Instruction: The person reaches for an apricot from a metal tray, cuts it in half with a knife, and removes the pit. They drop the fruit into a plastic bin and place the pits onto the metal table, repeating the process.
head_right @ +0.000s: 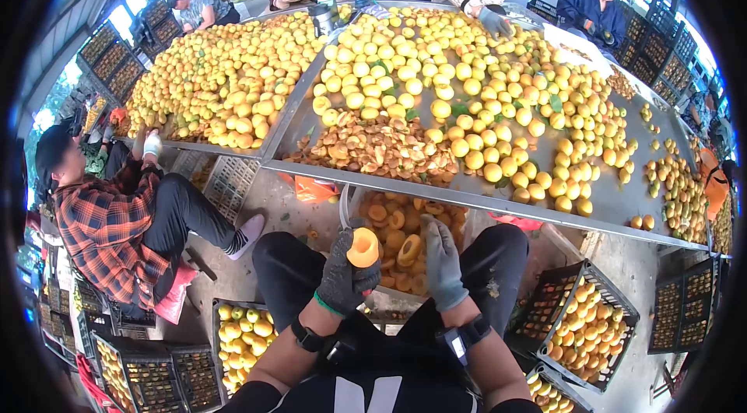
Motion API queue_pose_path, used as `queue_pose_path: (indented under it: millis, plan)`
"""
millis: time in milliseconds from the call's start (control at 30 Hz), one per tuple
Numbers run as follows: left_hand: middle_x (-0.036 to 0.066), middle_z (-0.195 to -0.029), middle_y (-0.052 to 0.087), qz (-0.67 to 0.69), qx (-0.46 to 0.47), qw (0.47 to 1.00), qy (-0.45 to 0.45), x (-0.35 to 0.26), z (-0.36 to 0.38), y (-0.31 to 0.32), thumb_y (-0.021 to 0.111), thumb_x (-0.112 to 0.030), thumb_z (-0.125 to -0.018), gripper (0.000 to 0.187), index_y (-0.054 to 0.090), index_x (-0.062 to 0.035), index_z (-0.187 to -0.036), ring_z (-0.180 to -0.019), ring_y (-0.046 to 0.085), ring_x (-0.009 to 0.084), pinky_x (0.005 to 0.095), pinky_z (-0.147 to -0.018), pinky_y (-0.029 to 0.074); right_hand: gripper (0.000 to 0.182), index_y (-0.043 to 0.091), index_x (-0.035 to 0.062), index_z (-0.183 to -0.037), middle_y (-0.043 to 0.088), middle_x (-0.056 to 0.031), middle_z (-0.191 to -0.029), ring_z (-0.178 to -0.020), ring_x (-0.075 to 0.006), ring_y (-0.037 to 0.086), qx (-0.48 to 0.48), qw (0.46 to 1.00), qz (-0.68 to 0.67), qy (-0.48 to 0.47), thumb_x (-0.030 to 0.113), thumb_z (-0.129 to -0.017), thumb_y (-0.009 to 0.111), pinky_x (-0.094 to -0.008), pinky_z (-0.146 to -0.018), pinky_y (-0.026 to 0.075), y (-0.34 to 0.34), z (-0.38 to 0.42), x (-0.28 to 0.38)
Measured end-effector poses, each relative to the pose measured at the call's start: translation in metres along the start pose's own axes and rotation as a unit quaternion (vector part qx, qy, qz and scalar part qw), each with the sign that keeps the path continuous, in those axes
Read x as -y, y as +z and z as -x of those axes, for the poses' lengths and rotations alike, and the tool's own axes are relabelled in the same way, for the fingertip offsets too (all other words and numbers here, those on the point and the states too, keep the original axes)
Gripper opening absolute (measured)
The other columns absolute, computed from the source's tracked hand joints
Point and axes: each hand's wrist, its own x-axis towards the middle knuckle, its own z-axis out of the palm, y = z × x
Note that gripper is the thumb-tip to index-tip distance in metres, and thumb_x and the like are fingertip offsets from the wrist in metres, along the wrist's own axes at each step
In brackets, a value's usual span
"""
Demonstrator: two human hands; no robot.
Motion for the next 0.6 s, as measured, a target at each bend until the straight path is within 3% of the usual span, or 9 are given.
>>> queue_pose_path:
  millis: [133,200,233,400,467,500,533,567,600]
  plan:
    - [-0.002,-0.073,0.047,-0.033,-0.005,0.999,-0.012,0.001,-0.004,-0.001,0.052,-0.038,-0.093,0.028,0.049,-0.0236,-0.117,-0.044,0.037,0.0082,0.0207,-0.036,0.027,0.041,0.043,0.0047,-0.134,0.049,-0.0046,-0.126,-0.115,-0.0125,0.046,0.044,0.997,0.054,-0.027,0.011,-0.095,0.052,-0.0259,-0.1,0.036,0.015,0.023,0.021]
    - [-0.002,-0.074,0.048,-0.053,-0.015,0.997,-0.058,0.005,-0.008,-0.002,0.051,-0.037,-0.093,0.026,0.051,-0.0228,-0.115,-0.044,0.037,0.0077,0.0202,-0.036,0.027,0.042,0.041,0.0049,-0.135,0.049,-0.0046,-0.127,-0.115,-0.0123,0.046,0.207,0.978,-0.003,-0.036,0.011,-0.094,0.052,-0.0267,-0.1,0.036,0.031,0.036,0.027]
    - [-0.002,-0.074,0.048,-0.053,-0.017,0.996,-0.063,0.008,-0.01,-0.005,0.051,-0.037,-0.093,0.026,0.051,-0.0228,-0.115,-0.044,0.037,0.0077,0.0202,-0.036,0.027,0.044,0.039,0.0061,-0.137,0.05,-0.0048,-0.128,-0.113,-0.0126,0.048,0.212,0.973,0.084,-0.03,0.009,-0.094,0.052,-0.0278,-0.099,0.039,0.034,0.038,0.029]
    - [-0.003,-0.067,0.047,-0.149,-0.054,0.987,-0.008,-0.007,-0.007,-0.026,0.05,-0.039,-0.093,0.03,0.051,-0.0216,-0.118,-0.04,0.035,0.008,0.0219,-0.036,0.027,0.033,0.047,0.0042,-0.127,0.058,-0.0026,-0.109,-0.097,-0.0102,0.056,0.063,0.995,-0.002,0.079,0.01,-0.095,0.05,-0.024,-0.083,0.048,-0.004,0.004,0.021]
    - [-0.003,-0.066,0.047,-0.199,-0.085,0.976,0.021,-0.017,-0.013,-0.029,0.053,-0.035,-0.092,0.029,0.053,-0.0228,-0.118,-0.04,0.036,0.0078,0.022,-0.036,0.025,0.032,0.051,0.0055,-0.124,0.062,-0.0064,-0.105,-0.086,-0.0176,0.062,0.11,0.954,0.279,0.016,0.013,-0.092,0.053,-0.0304,-0.07,0.052,-0.029,-0.015,0.005]
    - [-0.004,-0.064,0.045,-0.214,-0.112,0.97,-0.004,-0.021,-0.017,-0.031,0.056,-0.031,-0.092,0.023,0.053,-0.0225,-0.113,-0.04,0.034,0.006,0.0207,-0.035,0.023,0.032,0.051,0.0055,-0.124,0.062,-0.0064,-0.105,-0.086,-0.0176,0.062,0.11,0.954,0.279,0.023,0.013,-0.092,0.053,-0.0304,-0.07,0.052,-0.032,-0.022,-0.004]
    - [-0.004,-0.063,0.044,-0.228,-0.136,0.964,-0.028,-0.023,-0.02,-0.035,0.058,-0.027,-0.091,0.018,0.054,-0.0221,-0.108,-0.04,0.033,0.0042,0.0194,-0.035,0.021,0.032,0.054,0.005,-0.12,0.063,-0.0093,-0.102,-0.087,-0.0215,0.063,0.182,0.882,0.433,-0.026,0.016,-0.09,0.055,-0.0323,-0.07,0.052,-0.033,-0.029,-0.013]
    - [0.003,-0.074,0.053,-0.268,-0.133,0.952,-0.063,-0.024,-0.027,-0.048,0.06,-0.023,-0.088,0.026,0.055,-0.0201,-0.113,-0.048,0.049,0.0147,0.0286,-0.039,0.037,0.032,0.056,0.0045,-0.117,0.064,-0.0121,-0.099,-0.087,-0.0254,0.064,0.247,0.779,0.572,-0.077,0.019,-0.089,0.057,-0.0341,-0.07,0.051,-0.035,-0.036,-0.021]
    - [0.003,-0.074,0.053,-0.266,-0.131,0.953,-0.065,-0.016,-0.038,-0.076,0.06,-0.023,-0.088,0.026,0.055,-0.0201,-0.113,-0.048,0.049,0.0147,0.0286,-0.039,0.037,0.033,0.058,0.0045,-0.114,0.064,-0.0143,-0.098,-0.088,-0.0285,0.064,0.274,0.709,0.644,-0.094,0.023,-0.086,0.058,-0.0361,-0.071,0.051,-0.033,-0.04,-0.037]
